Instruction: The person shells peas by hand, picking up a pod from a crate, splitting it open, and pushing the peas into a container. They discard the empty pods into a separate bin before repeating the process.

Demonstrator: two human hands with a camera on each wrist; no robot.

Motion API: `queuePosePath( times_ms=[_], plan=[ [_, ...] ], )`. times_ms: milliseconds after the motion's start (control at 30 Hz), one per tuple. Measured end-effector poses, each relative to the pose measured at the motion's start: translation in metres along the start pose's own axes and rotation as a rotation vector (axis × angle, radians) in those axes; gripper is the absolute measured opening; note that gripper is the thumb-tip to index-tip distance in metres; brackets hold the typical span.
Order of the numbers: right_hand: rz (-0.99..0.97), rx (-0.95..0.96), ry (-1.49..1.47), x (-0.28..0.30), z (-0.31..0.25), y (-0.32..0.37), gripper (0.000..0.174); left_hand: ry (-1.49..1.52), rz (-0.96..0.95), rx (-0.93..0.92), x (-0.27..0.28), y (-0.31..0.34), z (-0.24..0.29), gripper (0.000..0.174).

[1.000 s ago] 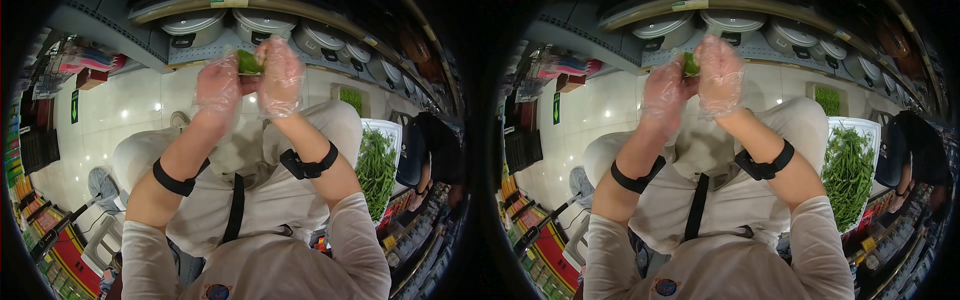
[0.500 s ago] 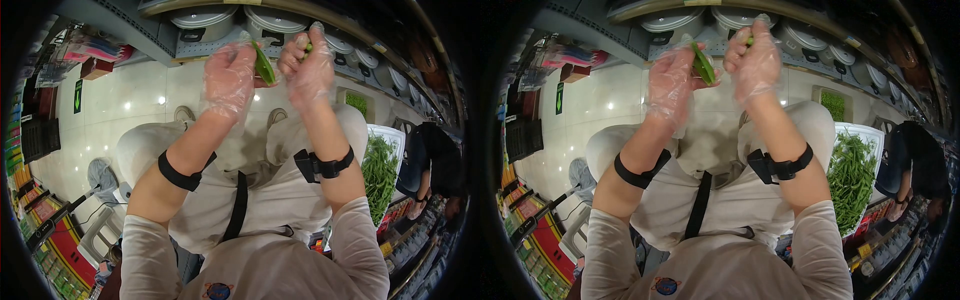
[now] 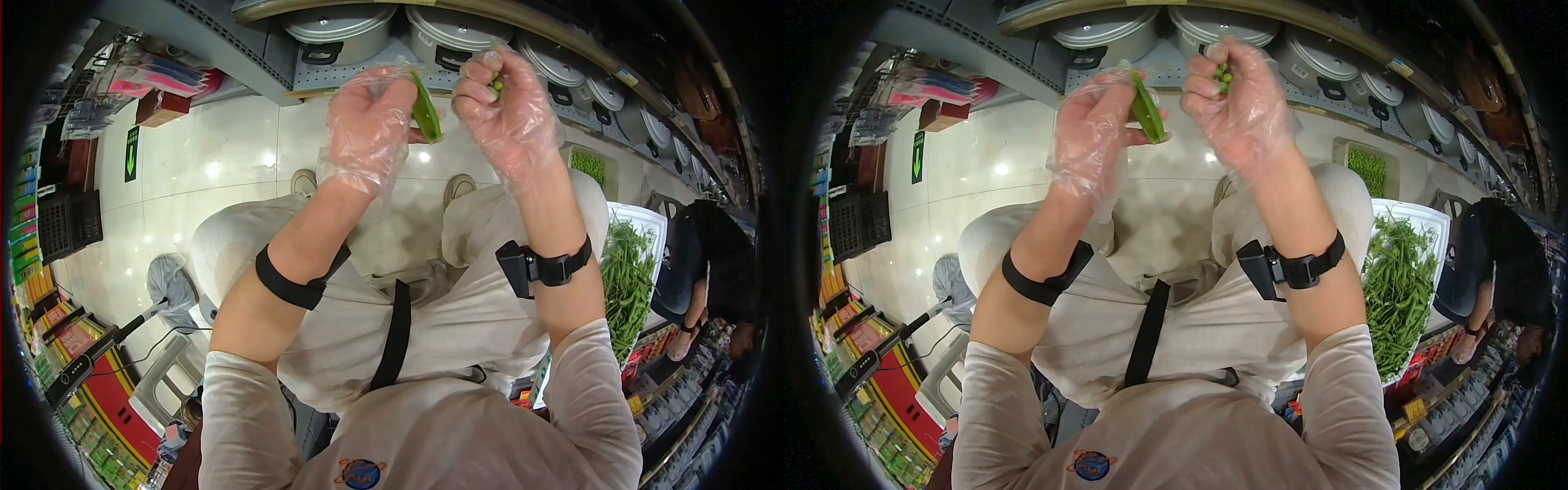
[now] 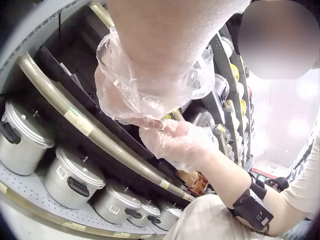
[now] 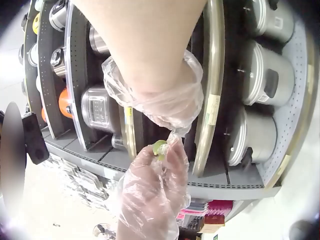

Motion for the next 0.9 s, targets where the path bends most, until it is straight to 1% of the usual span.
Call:
queuePosePath(
  times_ms=[33, 100, 167, 233, 367, 433, 467, 533, 567, 633, 667, 733, 767, 833, 867, 900],
  plan=[
    [-0.038, -0.006, -0.012, 0.002, 0.000, -0.001, 0.009, 0.007, -0.009, 0.000, 0.001, 0.000, 0.000, 0.025],
    [-0.032, -0.041, 0.011, 0.003, -0.001, -0.001, 0.008, 0.017, -0.006, -0.004, 0.002, 0.000, 0.000, 0.025],
    [-0.029, -0.076, 0.033, 0.001, -0.002, 0.000, 0.011, 0.025, -0.002, -0.010, 0.004, -0.001, -0.001, 0.026],
    [-0.001, -0.110, 0.110, -0.004, -0.001, 0.004, 0.020, 0.034, -0.026, -0.021, 0.005, 0.000, -0.002, 0.026],
    [-0.048, -0.180, 0.133, 0.001, -0.002, 0.005, 0.022, -0.032, -0.017, -0.065, 0.007, -0.003, -0.012, 0.027],
    [-0.018, -0.198, 0.168, 0.004, -0.002, 0.004, 0.027, 0.030, 0.003, -0.190, 0.008, -0.005, -0.016, 0.022],
    [-0.019, -0.200, 0.171, 0.005, -0.002, 0.004, 0.027, 0.031, 0.005, -0.193, 0.008, -0.006, -0.017, 0.022],
    [0.005, -0.168, 0.297, 0.005, -0.001, 0.004, 0.029, 0.064, 0.040, -0.168, 0.008, -0.006, -0.015, 0.023],
    [0.004, -0.170, 0.299, 0.002, 0.001, 0.004, 0.029, 0.065, 0.041, -0.169, 0.009, -0.006, -0.012, 0.023],
    [0.084, -0.107, 0.325, -0.004, 0.004, 0.004, 0.031, 0.001, 0.037, -0.096, 0.010, -0.005, -0.008, 0.022],
    [0.083, -0.108, 0.327, -0.008, 0.006, 0.004, 0.031, 0.002, 0.038, -0.097, 0.011, -0.005, -0.010, 0.022],
    [0.079, -0.099, 0.237, -0.013, 0.009, 0.004, 0.034, 0.055, 0.038, -0.137, 0.012, -0.006, -0.014, 0.023],
    [0.081, -0.099, 0.238, -0.015, 0.010, 0.004, 0.034, 0.056, 0.038, -0.136, 0.013, -0.005, -0.014, 0.023],
    [0.072, -0.135, 0.147, -0.016, 0.010, 0.006, 0.032, -0.056, 0.054, -0.158, 0.015, -0.005, -0.011, 0.023],
    [0.075, -0.134, 0.147, -0.013, 0.010, 0.006, 0.032, -0.054, 0.053, -0.155, 0.015, -0.004, -0.007, 0.023],
    [0.054, -0.153, 0.142, -0.010, 0.009, 0.005, 0.029, -0.010, 0.047, -0.098, 0.015, -0.003, -0.004, 0.023]
  ],
)
Point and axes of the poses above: each hand's wrist, its own y-axis away from the middle knuckle, its own x-axis out of the back of the hand, z = x × y, the point moved 2 cm from there along -y, towards the middle knuckle, and after that the axes turned 10 degrees about -x, right-handed, at the moved point
